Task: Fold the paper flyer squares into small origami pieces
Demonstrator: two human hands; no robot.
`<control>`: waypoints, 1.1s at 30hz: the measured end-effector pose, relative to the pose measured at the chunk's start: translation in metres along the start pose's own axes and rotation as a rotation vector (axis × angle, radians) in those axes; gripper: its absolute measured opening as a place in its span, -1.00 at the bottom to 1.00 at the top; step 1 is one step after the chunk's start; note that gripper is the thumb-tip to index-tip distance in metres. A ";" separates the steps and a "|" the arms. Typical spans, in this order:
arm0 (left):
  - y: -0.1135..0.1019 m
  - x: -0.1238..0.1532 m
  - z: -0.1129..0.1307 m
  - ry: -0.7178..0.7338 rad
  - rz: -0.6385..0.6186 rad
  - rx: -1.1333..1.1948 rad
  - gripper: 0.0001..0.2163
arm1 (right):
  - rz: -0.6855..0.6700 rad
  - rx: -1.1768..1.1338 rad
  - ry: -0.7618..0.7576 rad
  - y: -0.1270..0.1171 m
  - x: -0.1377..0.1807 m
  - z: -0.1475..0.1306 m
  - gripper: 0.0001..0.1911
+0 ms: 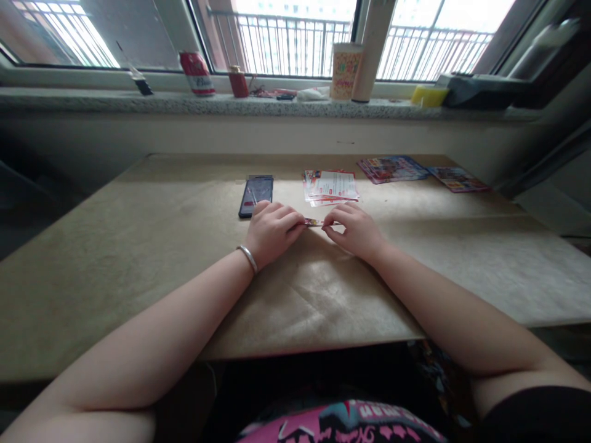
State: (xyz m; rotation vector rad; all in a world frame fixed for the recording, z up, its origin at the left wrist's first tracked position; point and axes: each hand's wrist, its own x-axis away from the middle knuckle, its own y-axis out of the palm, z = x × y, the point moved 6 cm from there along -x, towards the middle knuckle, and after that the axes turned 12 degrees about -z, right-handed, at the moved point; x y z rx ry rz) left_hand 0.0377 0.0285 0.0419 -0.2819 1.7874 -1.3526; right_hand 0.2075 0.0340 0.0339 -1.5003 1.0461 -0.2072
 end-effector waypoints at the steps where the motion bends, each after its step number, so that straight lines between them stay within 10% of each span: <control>1: 0.000 0.000 0.001 0.003 -0.002 -0.010 -0.80 | -0.009 0.009 0.005 0.000 0.000 -0.002 -0.93; 33: 0.003 -0.003 0.009 0.080 -0.106 -0.019 -0.76 | -0.083 -0.073 -0.042 -0.005 0.001 0.010 -0.93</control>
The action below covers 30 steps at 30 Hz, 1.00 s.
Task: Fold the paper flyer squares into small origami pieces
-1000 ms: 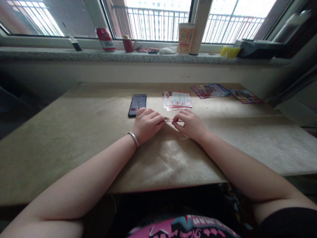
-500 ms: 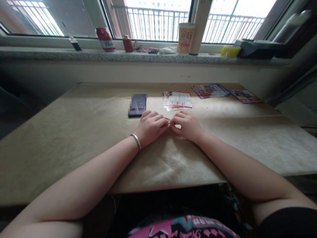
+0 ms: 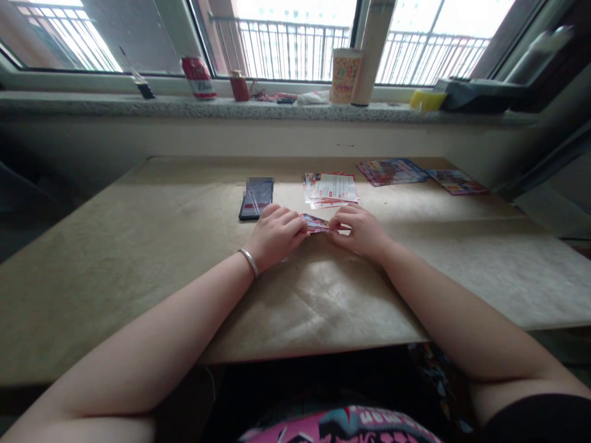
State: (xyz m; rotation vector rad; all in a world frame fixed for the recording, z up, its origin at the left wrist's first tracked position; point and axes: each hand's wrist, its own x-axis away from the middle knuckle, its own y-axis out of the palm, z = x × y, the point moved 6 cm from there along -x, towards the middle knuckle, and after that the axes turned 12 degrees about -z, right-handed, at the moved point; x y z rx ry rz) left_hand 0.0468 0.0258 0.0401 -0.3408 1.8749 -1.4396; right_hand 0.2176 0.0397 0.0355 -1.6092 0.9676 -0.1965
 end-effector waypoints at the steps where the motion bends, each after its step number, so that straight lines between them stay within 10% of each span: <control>1: -0.001 0.001 -0.001 -0.003 0.003 0.008 -0.76 | 0.003 -0.008 0.002 -0.001 0.001 0.002 -0.93; 16: 0.008 0.012 -0.042 -0.065 -0.008 0.300 -0.87 | -0.084 -0.152 -0.028 -0.004 0.006 0.029 -0.91; 30: 0.027 0.005 -0.015 0.003 -0.321 0.204 -0.65 | -0.113 0.064 0.057 0.010 0.005 0.036 -0.86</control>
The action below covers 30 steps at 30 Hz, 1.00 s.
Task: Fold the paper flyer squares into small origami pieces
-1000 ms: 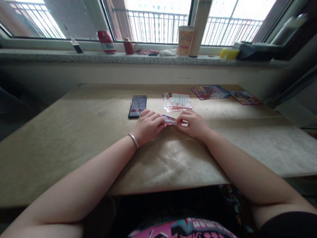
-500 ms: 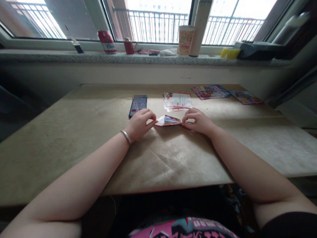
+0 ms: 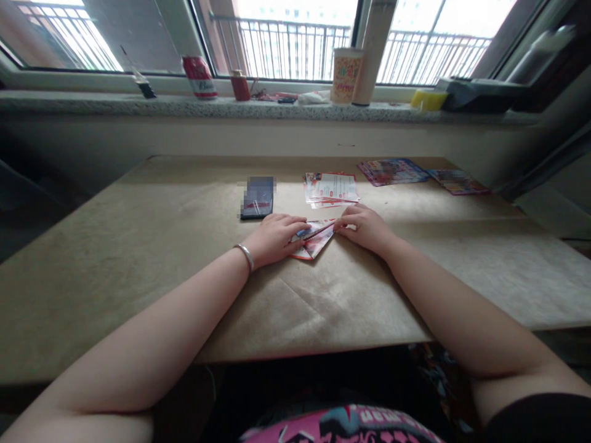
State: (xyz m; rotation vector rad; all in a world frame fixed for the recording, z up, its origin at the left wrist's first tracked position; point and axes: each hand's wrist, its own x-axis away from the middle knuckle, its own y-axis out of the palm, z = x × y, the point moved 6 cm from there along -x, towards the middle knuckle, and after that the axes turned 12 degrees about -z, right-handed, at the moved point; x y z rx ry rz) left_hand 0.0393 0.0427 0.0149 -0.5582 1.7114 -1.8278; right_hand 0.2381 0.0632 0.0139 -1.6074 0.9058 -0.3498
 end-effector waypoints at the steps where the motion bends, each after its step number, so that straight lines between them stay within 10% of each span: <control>1: 0.000 0.000 0.000 -0.007 0.000 -0.010 -0.66 | 0.002 0.031 0.016 0.000 0.000 -0.001 -0.85; 22: -0.009 -0.001 0.008 -0.129 0.098 -0.060 -0.74 | -0.135 0.176 0.271 0.006 -0.004 -0.050 -0.45; 30: -0.005 0.000 0.007 -0.142 0.115 -0.154 -0.75 | -0.101 0.204 0.223 0.006 -0.004 -0.054 -0.69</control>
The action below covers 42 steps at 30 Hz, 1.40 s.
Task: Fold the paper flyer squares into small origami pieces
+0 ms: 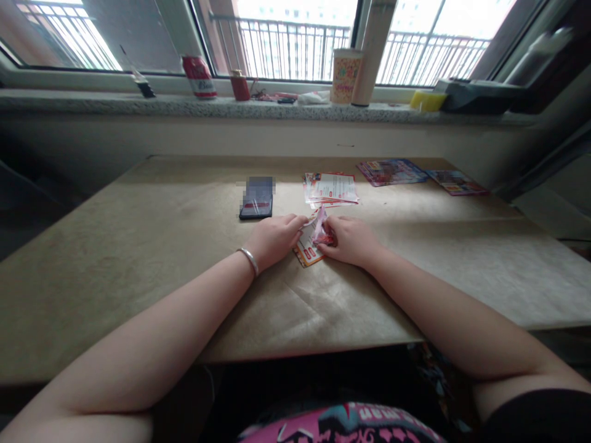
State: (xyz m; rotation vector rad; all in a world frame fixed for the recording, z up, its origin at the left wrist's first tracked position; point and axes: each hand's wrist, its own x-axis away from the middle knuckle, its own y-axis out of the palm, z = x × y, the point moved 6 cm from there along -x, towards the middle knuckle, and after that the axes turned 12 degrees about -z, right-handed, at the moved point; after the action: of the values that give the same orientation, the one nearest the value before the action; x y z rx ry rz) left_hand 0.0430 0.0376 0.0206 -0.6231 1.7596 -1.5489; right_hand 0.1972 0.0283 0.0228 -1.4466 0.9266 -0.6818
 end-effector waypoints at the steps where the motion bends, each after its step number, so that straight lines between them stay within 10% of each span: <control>1: 0.000 0.000 0.001 0.011 -0.004 -0.017 -0.72 | 0.002 -0.002 -0.011 0.000 0.000 0.000 -0.72; 27: -0.001 0.004 -0.010 -0.187 -0.007 -0.037 -0.75 | 0.029 0.078 0.151 -0.005 0.000 0.029 -0.81; 42: 0.006 0.001 -0.009 -0.095 -0.063 0.000 -0.71 | -0.087 -0.151 -0.111 0.023 -0.013 0.031 -0.59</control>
State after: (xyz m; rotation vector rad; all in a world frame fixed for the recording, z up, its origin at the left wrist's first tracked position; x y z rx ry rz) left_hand 0.0364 0.0439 0.0153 -0.7463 1.6835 -1.5355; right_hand 0.2132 0.0567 -0.0011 -1.6499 0.8479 -0.5988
